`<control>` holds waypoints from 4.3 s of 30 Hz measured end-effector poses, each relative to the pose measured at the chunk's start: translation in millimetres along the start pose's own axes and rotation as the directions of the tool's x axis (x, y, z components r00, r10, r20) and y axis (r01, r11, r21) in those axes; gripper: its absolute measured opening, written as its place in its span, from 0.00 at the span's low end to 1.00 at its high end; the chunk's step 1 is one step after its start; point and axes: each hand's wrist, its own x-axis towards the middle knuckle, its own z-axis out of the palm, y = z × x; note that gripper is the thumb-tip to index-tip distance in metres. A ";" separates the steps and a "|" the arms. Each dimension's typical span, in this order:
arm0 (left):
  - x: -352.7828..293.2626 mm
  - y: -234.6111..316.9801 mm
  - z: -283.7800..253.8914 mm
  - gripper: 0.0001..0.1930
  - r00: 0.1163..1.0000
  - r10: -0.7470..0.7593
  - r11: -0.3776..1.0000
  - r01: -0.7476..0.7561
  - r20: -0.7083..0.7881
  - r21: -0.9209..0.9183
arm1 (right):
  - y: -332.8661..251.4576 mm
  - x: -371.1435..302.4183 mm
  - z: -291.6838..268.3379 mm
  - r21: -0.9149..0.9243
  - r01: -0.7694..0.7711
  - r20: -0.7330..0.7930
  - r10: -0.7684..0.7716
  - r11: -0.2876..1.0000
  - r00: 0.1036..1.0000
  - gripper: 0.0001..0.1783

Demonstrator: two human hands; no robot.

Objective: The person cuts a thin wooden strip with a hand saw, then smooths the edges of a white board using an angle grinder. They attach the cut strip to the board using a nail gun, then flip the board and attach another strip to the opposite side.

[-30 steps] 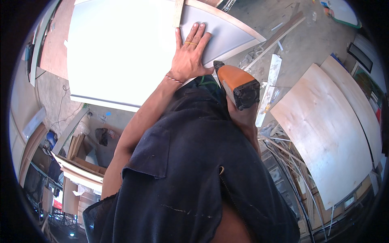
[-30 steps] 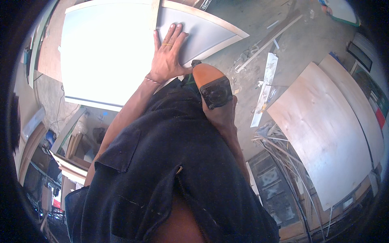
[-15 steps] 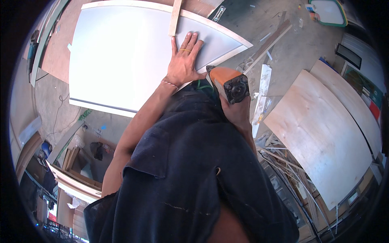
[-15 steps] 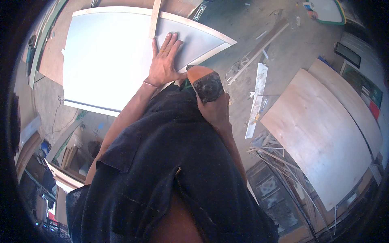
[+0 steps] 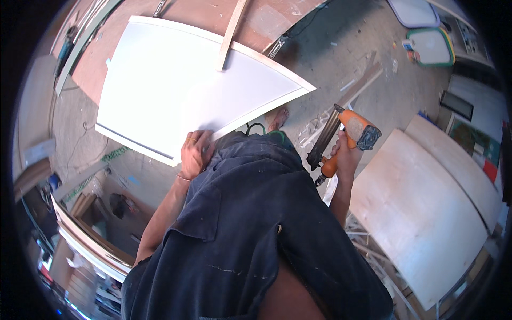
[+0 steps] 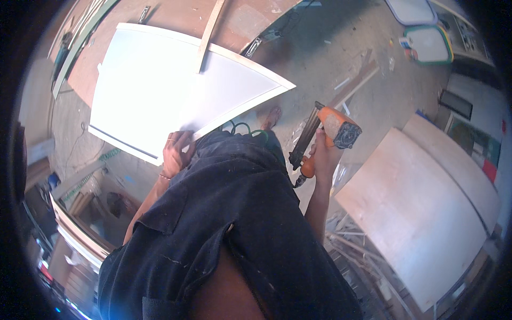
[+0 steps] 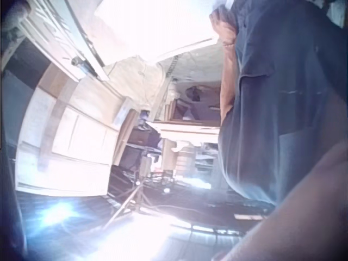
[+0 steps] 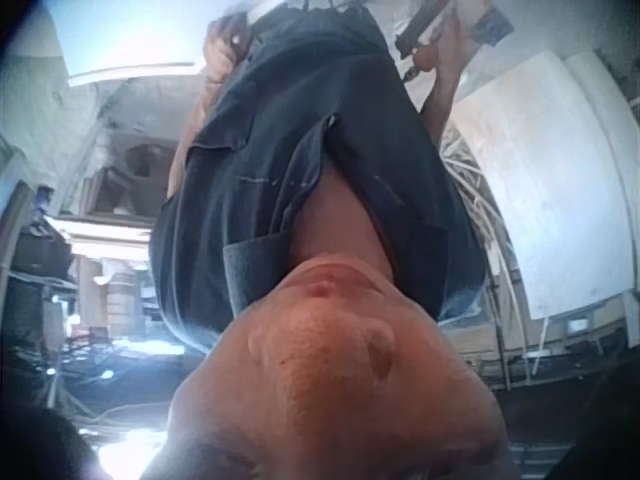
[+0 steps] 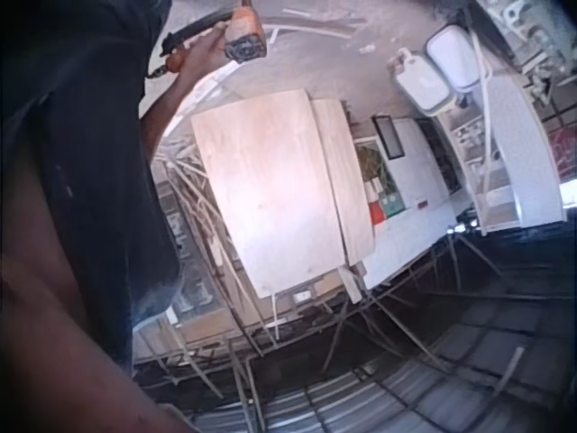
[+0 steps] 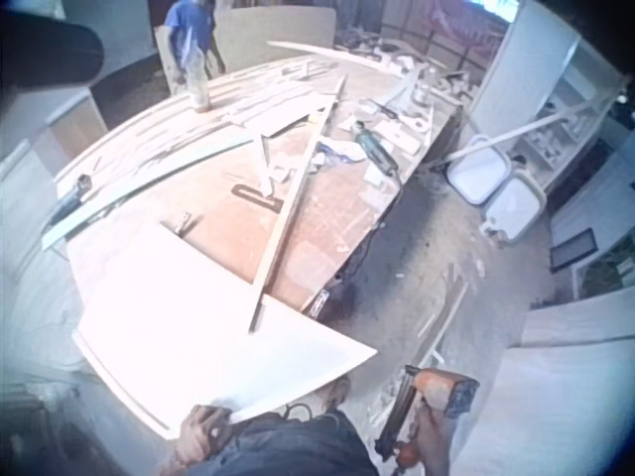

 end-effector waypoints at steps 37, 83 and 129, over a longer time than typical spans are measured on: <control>115.1 159.3 153.2 0.36 0.244 -0.934 -0.261 0.038 0.262 -0.965 | -201.6 304.8 261.8 -0.325 0.940 0.898 -0.277 0.104 0.341 0.47; 196.4 171.3 199.6 0.32 -0.853 -0.521 -0.111 0.054 0.012 -0.992 | -265.4 175.4 410.3 0.270 0.300 0.696 0.029 0.915 -0.717 0.24; 49.5 49.7 154.5 0.46 -0.816 -0.575 -0.203 0.070 0.061 -0.977 | -268.8 298.2 481.4 0.193 0.954 0.737 -0.608 -0.230 -0.296 0.32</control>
